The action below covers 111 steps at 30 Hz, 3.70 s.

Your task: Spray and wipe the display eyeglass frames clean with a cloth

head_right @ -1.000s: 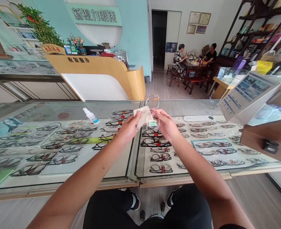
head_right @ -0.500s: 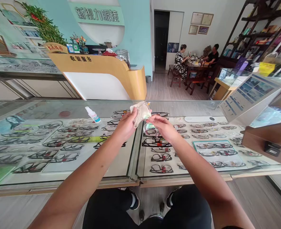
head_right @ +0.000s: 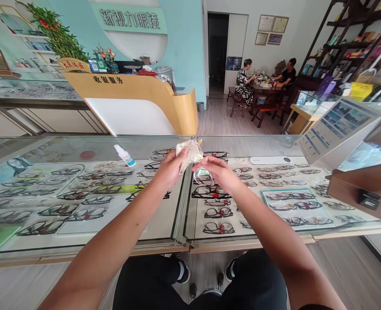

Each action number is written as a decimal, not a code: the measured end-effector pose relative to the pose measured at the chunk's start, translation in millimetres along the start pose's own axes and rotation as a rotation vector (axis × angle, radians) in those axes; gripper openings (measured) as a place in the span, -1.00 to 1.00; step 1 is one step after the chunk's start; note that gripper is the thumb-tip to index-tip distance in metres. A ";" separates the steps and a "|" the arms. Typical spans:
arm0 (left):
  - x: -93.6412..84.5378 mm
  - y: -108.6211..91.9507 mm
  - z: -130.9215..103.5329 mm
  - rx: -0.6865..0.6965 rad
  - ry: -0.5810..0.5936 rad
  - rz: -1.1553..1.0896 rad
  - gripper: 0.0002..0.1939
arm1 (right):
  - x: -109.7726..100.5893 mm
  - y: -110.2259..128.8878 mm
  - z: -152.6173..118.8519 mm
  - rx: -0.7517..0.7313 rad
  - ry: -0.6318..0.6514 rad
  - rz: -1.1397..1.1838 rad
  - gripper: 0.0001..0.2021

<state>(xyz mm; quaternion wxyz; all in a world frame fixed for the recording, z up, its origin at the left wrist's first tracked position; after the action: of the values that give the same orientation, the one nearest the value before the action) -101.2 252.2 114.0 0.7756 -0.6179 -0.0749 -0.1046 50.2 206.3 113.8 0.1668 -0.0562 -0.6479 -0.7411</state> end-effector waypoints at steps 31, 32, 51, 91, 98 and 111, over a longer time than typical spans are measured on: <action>0.7 -10.6 -5.0 0.030 0.012 0.063 -0.35 | 2.0 -0.6 -1.5 -0.003 0.008 -0.009 -0.58; -0.5 -10.6 -4.9 0.035 -0.010 0.073 -0.35 | 2.5 0.0 -2.0 -0.006 0.009 -0.010 -0.59; -8.6 -3.9 -5.5 0.072 -0.236 0.055 -0.34 | 3.3 -11.6 -2.5 -0.018 0.019 -0.100 -0.58; 12.4 -8.1 -15.1 0.004 -0.032 -0.011 -0.40 | 4.9 -13.9 -2.1 0.003 -0.025 -0.052 -0.50; 9.3 -4.4 -18.1 0.036 -0.123 -0.011 -0.37 | 7.6 -18.5 -3.9 -0.021 0.007 -0.091 -0.52; -1.5 -4.4 -6.5 -0.079 -0.081 0.058 -0.31 | 0.2 -11.7 -0.4 -0.045 -0.022 -0.098 -0.50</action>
<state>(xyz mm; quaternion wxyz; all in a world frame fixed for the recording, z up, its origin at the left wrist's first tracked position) -103.9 245.1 116.2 0.7497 -0.6536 -0.0841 -0.0601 46.3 207.0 102.8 0.1220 -0.0362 -0.6347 -0.7622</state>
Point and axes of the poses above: each hand's wrist, its own z-axis towards the middle knuckle, its own x-axis out of the palm, y = z × x, the point moved 8 cm from there along z, towards the middle knuckle, and after that the axes turned 15 degrees about -y, right-handed, at the moved point
